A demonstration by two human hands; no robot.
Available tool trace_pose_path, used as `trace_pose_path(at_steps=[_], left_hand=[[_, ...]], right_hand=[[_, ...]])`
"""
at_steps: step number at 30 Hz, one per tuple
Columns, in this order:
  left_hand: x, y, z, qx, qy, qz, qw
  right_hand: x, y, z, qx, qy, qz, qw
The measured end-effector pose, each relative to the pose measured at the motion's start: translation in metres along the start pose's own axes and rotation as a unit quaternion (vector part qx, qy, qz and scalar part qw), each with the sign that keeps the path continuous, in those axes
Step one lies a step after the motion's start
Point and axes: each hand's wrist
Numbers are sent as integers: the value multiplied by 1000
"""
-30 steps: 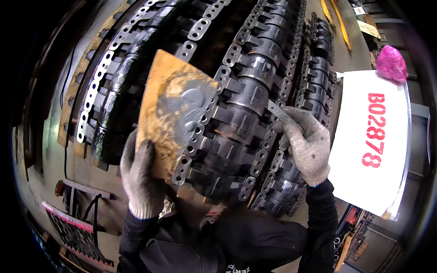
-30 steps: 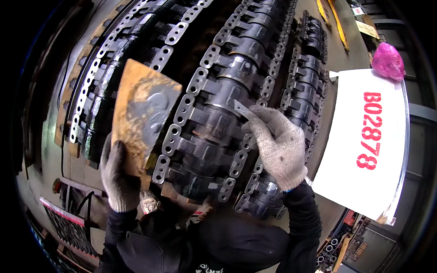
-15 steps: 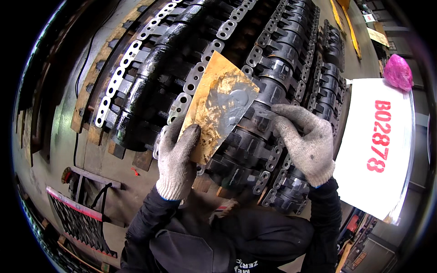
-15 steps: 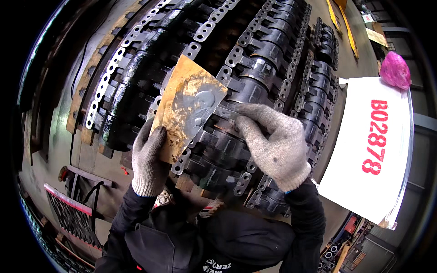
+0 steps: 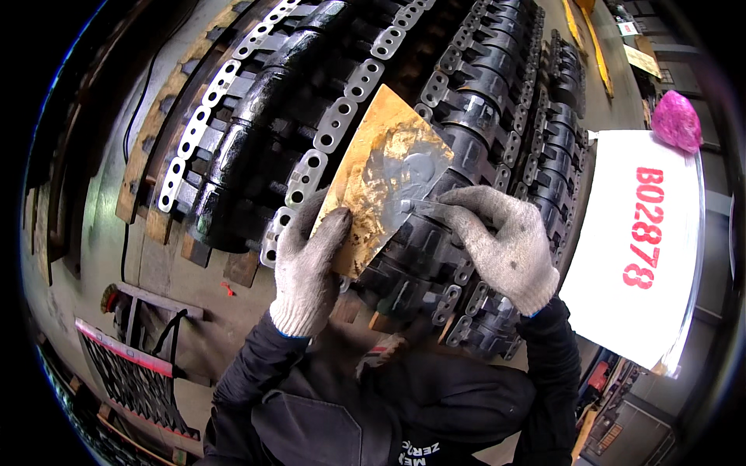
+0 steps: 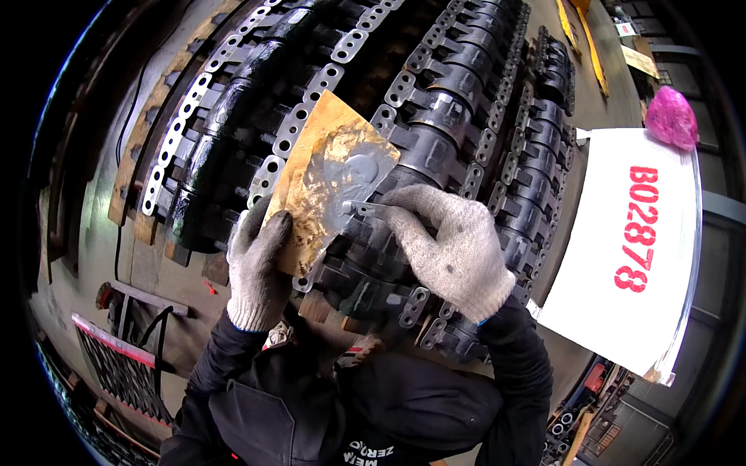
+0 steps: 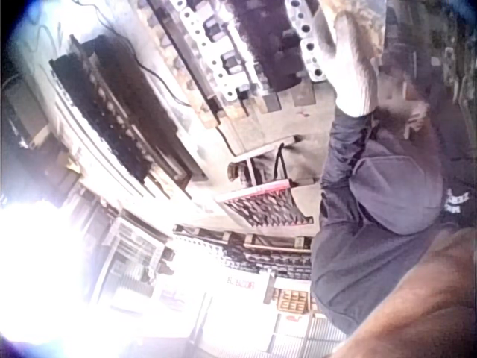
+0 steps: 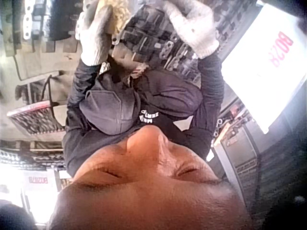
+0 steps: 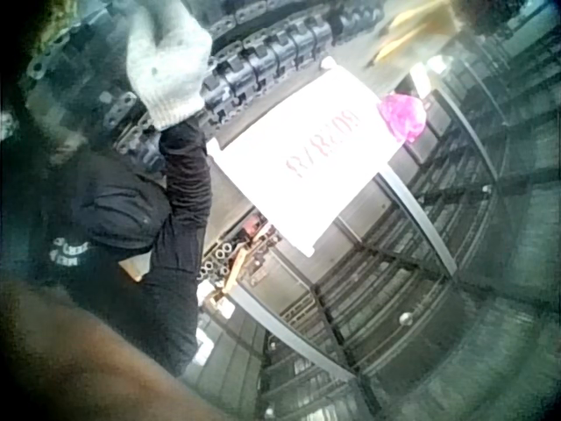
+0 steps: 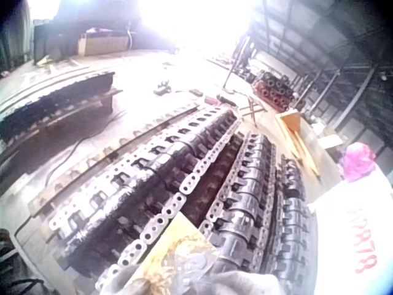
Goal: The person applies a dark adhesive to the surface of a large, black, segmented metal track using a small metal spatula. They scoop the substance from a wooden board and spread it onto the track links. The person works on multiple sections of the track laid out on wooden pallets in a workshop.
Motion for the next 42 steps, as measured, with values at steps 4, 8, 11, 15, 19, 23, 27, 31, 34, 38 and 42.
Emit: trace_pose_path(at_steps=[4, 8, 11, 15, 19, 23, 27, 31, 34, 38, 42], left_hand=[[-1, 0, 0, -9, -6, -14, 1000], [-1, 2, 0, -5, -6, -25, 1000], [-1, 0, 2, 0, -12, -37, 999], [0, -3, 5, 24, -29, -104, 994], [-4, -6, 5, 38, -42, -152, 987], [-7, -7, 3, 23, -58, -157, 986], [-7, -4, 4, 39, -60, -127, 989], [5, 3, 6, 70, -83, -67, 992], [14, 9, 11, 107, -106, -44, 988], [17, 42, 13, 86, -301, -462, 830], [13, 56, 14, 94, -402, -583, 700]], right_hand=[[-5, -2, 4, -7, 23, 70, 997], [-3, -4, 6, 2, 58, 80, 995], [4, -7, 5, 14, 110, 99, 989], [1, -11, 3, 25, 163, 139, 976], [3, -11, 3, 17, 163, 164, 973], [15, -13, 7, -5, 128, 114, 985], [19, -6, 8, -22, 77, 47, 996], [19, 19, 8, 63, -24, -21, 997], [43, 36, -1, 65, 36, 83, 994], [54, 36, -19, 22, 107, 211, 971], [63, 31, -37, -15, 168, 319, 933]])
Point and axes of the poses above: each hand's wrist, its own z-axis away from the middle knuckle, its own y-axis out of the back of the hand, x = y × z, and after that the axes turned 6 degrees about y, right-handed
